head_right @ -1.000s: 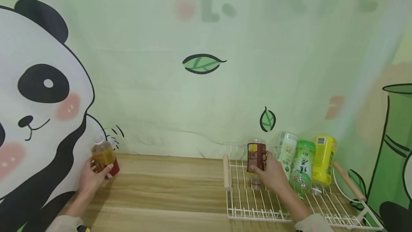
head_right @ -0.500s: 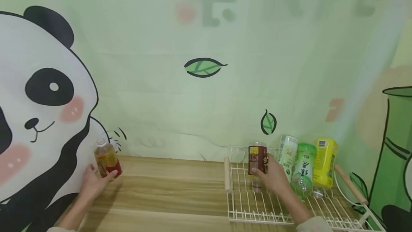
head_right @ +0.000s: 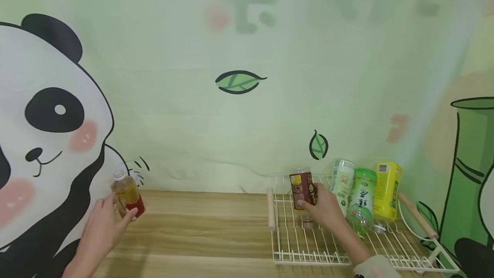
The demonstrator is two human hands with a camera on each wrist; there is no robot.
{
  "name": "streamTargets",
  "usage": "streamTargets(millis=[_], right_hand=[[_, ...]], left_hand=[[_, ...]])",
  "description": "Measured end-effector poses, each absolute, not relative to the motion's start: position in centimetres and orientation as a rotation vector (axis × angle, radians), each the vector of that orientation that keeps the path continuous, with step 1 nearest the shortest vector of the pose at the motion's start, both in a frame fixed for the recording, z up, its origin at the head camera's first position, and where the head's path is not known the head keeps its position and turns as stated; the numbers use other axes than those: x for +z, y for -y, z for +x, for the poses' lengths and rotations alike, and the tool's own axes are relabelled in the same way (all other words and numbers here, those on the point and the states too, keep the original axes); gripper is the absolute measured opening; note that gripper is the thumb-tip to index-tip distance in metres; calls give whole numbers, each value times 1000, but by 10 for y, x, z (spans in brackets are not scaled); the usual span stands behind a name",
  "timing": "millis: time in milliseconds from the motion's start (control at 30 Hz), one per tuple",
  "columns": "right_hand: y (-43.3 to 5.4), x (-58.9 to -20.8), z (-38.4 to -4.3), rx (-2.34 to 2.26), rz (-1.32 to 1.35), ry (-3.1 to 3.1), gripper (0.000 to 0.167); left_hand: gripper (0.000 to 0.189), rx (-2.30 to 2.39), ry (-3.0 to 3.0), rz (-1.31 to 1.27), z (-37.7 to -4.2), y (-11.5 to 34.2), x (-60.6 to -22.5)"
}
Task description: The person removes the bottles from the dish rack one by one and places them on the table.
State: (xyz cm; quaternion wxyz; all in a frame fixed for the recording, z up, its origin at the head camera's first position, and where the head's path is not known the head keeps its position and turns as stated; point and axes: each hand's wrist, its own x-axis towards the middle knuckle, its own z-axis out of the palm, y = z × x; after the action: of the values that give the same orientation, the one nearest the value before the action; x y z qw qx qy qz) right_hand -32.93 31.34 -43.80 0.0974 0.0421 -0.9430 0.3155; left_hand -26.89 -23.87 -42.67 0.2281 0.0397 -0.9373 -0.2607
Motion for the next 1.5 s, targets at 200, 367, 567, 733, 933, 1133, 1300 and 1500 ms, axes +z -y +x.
streamTargets(millis=[200, 367, 567, 733, 933, 1133, 1300, 1500], right_hand=[[-306, -418, -324, 916, 257, 2712, 80], [-291, -396, -316, 937, 389, 2658, 79], [-271, -376, -297, 850, 544, 2619, 78], [-259, -365, -282, 709, 647, 2605, 78], [-245, -356, -267, 529, 858, 2511, 75], [-234, -352, -261, 483, 894, 2532, 74], [-224, -350, -259, 499, 915, 2560, 73], [-223, -355, -258, 509, 890, 2548, 72]], left_hand=[[52, -677, 2391, -297, -259, 180, -407], [64, -646, 2442, -519, -267, 138, -389], [75, -560, 2385, -775, -275, 95, -372], [84, -443, 2331, -968, -280, 56, -353], [95, -318, 2402, -1115, -290, 24, -343], [94, -207, 2459, -1156, -290, 9, -342], [80, -172, 2415, -1148, -288, 12, -344], [74, -189, 2407, -1145, -288, 18, -348]])
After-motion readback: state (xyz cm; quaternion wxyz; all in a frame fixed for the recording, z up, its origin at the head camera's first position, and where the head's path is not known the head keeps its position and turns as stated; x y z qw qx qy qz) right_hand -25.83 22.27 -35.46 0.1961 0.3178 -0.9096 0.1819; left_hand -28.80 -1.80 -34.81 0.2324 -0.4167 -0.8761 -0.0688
